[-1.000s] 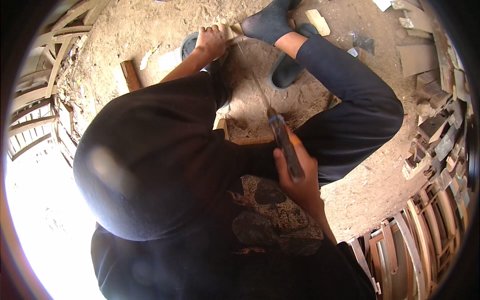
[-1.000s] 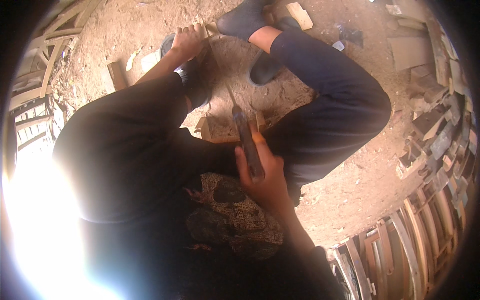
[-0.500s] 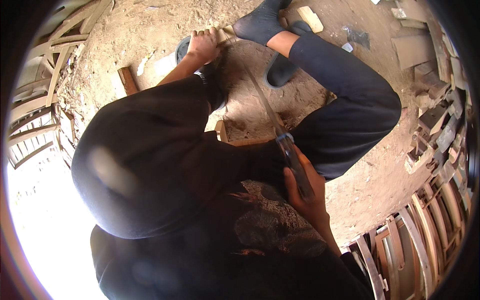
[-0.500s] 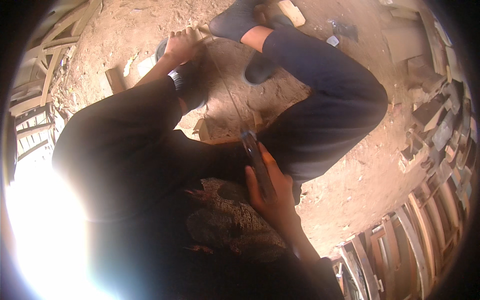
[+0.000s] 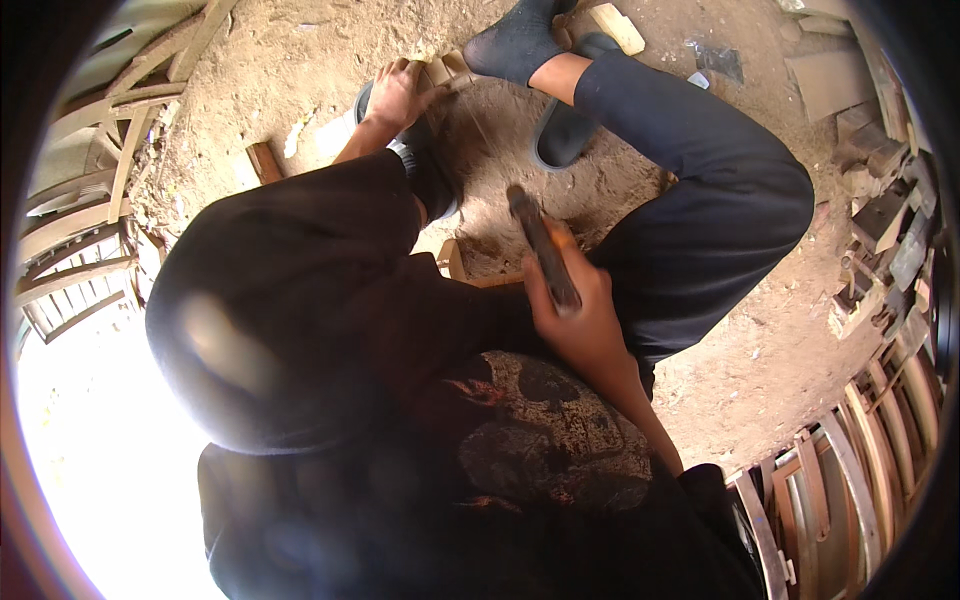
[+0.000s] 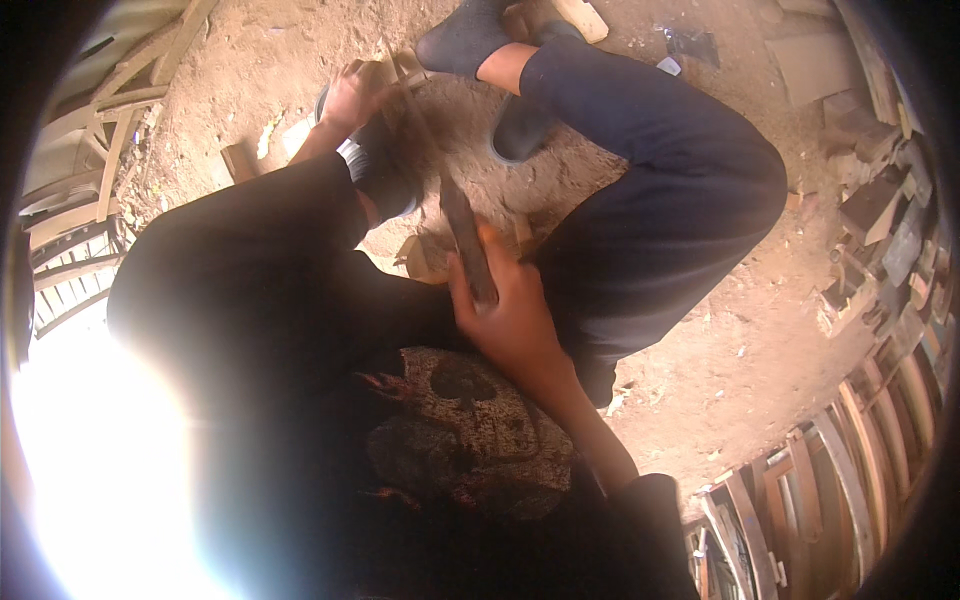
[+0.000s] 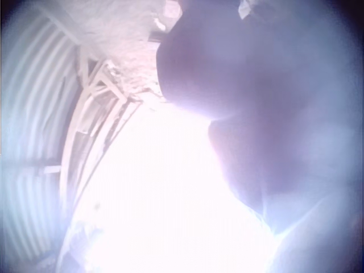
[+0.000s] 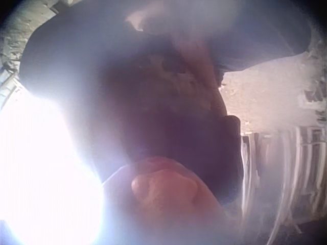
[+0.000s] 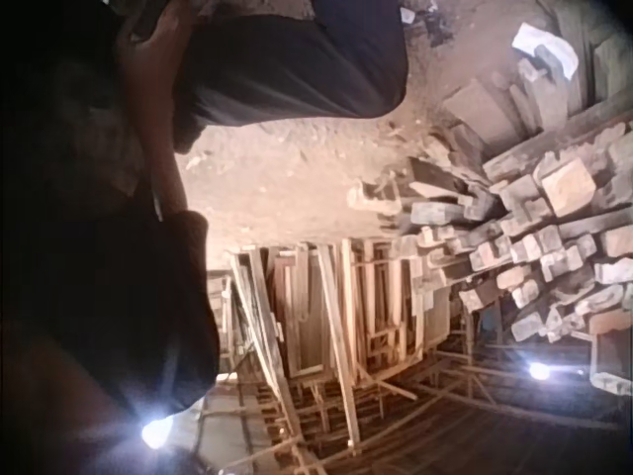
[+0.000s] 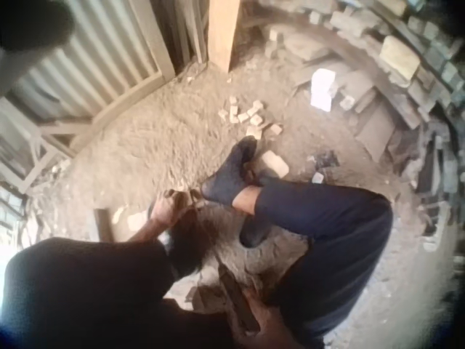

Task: The person is sitting on the ground and using a hand saw to cut a small piece of wood held between their feet. The person repeatedly saws the wood back and forth, creating sawdust on the floor.

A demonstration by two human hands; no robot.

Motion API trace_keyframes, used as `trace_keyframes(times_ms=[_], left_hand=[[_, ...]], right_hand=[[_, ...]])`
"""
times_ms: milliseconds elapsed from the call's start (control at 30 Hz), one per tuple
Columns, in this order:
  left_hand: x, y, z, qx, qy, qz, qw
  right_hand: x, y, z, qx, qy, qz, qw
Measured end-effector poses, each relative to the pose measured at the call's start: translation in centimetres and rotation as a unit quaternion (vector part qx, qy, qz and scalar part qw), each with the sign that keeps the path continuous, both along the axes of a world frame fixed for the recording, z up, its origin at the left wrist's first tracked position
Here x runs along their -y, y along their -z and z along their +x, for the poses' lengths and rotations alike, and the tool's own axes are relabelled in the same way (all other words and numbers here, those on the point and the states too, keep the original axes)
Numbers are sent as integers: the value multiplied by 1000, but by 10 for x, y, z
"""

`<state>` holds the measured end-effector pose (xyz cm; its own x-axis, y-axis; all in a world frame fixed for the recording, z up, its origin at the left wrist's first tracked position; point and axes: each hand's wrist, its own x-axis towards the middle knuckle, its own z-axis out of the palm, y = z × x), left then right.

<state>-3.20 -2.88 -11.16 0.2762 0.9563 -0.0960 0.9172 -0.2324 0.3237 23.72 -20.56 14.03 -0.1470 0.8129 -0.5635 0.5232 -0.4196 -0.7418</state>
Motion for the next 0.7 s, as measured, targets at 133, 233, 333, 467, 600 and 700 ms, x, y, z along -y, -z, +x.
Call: trace_keyframes(times_ms=[133,233,333,467,600,700], left_hand=[[-3,6,-13,24,4,-12,1000],[0,-8,-8,13,-20,-31,999],[-4,1,-12,-12,4,-54,998],[-3,-2,-14,-23,11,-54,998],[-8,-12,-7,-7,9,-94,996],[-8,10,-19,-67,16,-94,993]], right_hand=[[34,-22,23,-25,30,117,992],[23,-9,23,-32,36,110,993],[-1,12,4,28,-12,64,998],[29,-31,22,-53,55,85,993],[16,7,9,-8,33,122,992],[5,2,1,-15,22,94,995]])
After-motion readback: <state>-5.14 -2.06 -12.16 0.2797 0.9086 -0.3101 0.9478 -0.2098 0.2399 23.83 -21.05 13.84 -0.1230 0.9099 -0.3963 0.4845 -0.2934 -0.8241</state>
